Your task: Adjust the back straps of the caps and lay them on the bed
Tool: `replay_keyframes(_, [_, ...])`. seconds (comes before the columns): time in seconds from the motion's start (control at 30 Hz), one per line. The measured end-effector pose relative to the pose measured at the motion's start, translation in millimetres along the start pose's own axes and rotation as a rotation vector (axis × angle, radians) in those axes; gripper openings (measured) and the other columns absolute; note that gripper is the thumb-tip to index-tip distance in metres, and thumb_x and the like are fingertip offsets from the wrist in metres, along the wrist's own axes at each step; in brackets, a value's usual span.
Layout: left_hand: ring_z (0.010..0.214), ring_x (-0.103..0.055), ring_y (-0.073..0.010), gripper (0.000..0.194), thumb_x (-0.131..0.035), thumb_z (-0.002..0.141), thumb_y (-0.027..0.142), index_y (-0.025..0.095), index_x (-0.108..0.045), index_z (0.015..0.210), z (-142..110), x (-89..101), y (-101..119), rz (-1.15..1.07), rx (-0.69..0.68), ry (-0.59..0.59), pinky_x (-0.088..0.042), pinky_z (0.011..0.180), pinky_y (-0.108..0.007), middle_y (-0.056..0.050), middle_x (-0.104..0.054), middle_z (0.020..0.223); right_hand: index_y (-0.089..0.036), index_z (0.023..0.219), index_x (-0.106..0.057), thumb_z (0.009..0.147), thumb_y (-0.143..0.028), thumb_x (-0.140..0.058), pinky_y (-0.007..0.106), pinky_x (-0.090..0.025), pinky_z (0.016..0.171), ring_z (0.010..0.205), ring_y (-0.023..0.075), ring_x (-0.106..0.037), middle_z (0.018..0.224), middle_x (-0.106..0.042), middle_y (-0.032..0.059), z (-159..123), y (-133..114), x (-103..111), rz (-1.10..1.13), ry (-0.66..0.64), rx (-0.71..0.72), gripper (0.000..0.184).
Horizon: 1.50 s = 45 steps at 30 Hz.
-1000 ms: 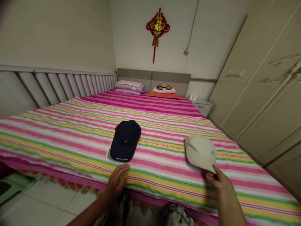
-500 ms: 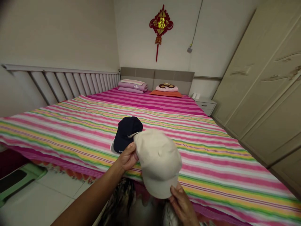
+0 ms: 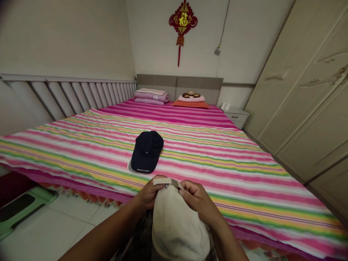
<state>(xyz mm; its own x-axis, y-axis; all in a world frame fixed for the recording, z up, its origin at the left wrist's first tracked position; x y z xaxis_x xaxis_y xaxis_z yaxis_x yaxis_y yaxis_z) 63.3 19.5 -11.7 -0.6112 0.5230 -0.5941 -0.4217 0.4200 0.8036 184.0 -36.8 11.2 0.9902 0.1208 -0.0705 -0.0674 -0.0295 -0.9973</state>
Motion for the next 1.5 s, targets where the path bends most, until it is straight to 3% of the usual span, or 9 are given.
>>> replay_keyframes(0.07, [0.049,-0.048,-0.0094,0.027,-0.076,0.043,0.025,0.011,-0.062,0.06,-2.2,3.3,4.2,0.06,0.024,0.031,-0.034,0.052,-0.022,0.0,-0.056,0.054,-0.016,0.067,-0.052,0.068,-0.044,-0.064,0.017,-0.031,0.037,0.037,0.0049,-0.036,0.047,-0.043,-0.0066,-0.9,-2.8,-11.0,0.029,-0.03,-0.038,0.03])
replay_keyframes(0.13, [0.049,-0.047,-0.0081,0.03,-0.077,0.041,0.024,0.011,-0.062,0.064,-3.8,7.5,8.8,0.137,0.048,0.03,-0.033,0.051,-0.02,0.001,-0.056,0.056,-0.017,0.065,-0.049,0.066,-0.044,-0.065,0.016,-0.026,0.033,0.034,0.003,-0.029,0.045,-0.036,-0.0088,-1.9,-5.5,-15.4,0.012,-0.027,-0.034,0.032])
replay_keyframes(0.33, [0.047,-0.043,-0.0053,0.033,-0.078,0.043,0.027,0.01,-0.061,0.065,-7.0,5.7,12.9,0.191,0.145,-0.098,-0.029,0.048,-0.017,0.001,-0.054,0.055,-0.016,0.065,-0.049,0.066,-0.038,-0.066,0.015,-0.021,0.029,0.034,0.0016,-0.028,0.052,-0.037,-0.0079,1.0,-6.8,-15.2,-0.129,-0.048,-0.039,0.027])
replay_keyframes(0.77, [0.042,-0.048,-0.0081,0.029,-0.077,0.044,0.028,0.009,-0.06,0.058,-15.5,-0.2,1.4,0.029,0.135,-0.043,-0.035,0.045,-0.02,0.0,-0.056,0.05,-0.018,0.066,-0.048,0.067,-0.04,-0.066,0.018,-0.021,0.035,0.037,0.0043,-0.029,0.047,-0.038,-0.008,4.1,-0.2,-21.8,-0.099,-0.136,-0.044,0.028])
replay_keyframes(0.9, [0.038,-0.045,-0.0069,0.029,-0.077,0.044,0.027,0.011,-0.055,0.052,-16.6,9.3,7.0,-0.018,0.085,0.073,-0.034,0.042,-0.02,0.002,-0.052,0.045,-0.018,0.061,-0.045,0.063,-0.044,-0.068,0.018,-0.018,0.036,0.037,0.0034,-0.024,0.045,-0.035,-0.0088,4.7,1.5,-18.1,-0.017,-0.072,-0.086,0.034])
replay_keyframes(1.0, [0.036,-0.041,-0.0056,0.032,-0.077,0.043,0.031,0.012,-0.052,0.052,-18.5,19.9,18.6,-0.057,-0.001,0.109,-0.031,0.039,-0.019,0.003,-0.049,0.043,-0.018,0.058,-0.043,0.063,-0.042,-0.069,0.018,-0.02,0.037,0.038,0.0041,-0.023,0.042,-0.033,-0.009,8.6,-0.3,-6.3,0.123,0.102,-0.007,0.035])
replay_keyframes(1.17, [0.038,-0.04,-0.0042,0.027,-0.073,0.053,0.026,0.013,-0.049,0.054,-22.5,39.5,47.7,-0.061,-0.14,0.21,-0.031,0.041,-0.017,0.005,-0.046,0.044,-0.019,0.065,-0.049,0.063,-0.041,-0.068,0.021,-0.035,0.044,0.045,0.0094,-0.043,0.05,-0.05,-0.0037,19.3,2.8,13.2,0.32,0.381,0.073,0.029])
replay_keyframes(1.37, [0.043,-0.047,-0.0059,0.018,-0.07,0.058,0.022,0.012,-0.055,0.06,-26.4,60.4,89.4,0.0,-0.171,0.26,-0.036,0.046,-0.018,0.003,-0.052,0.049,-0.016,0.069,-0.058,0.067,-0.043,-0.063,0.022,-0.031,0.039,0.041,0.0083,-0.041,0.055,-0.058,0.0004,48.9,-12.9,10.8,0.099,0.396,0.173,0.028])
replay_keyframes(1.5, [0.051,-0.055,-0.0125,0.01,-0.064,0.063,0.019,0.011,-0.06,0.068,-15.9,79.2,118.5,0.003,-0.077,0.305,-0.043,0.055,-0.025,-0.003,-0.059,0.057,-0.014,0.068,-0.059,0.066,-0.04,-0.065,0.02,-0.026,0.035,0.036,0.0056,-0.036,0.047,-0.053,-0.0022,85.1,-31.2,3.3,0.178,0.371,0.228,0.027])
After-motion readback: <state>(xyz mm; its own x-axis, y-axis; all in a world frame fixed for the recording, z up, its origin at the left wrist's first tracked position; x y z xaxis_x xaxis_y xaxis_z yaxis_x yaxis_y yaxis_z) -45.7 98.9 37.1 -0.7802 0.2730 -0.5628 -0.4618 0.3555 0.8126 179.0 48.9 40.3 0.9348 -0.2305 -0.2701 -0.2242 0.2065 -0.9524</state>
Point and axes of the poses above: each hand's wrist, its own z-axis towards the middle knuckle, its own x-axis out of the back of the hand, y = z × x, the point moved 5 cm from there along z, towards the middle knuckle
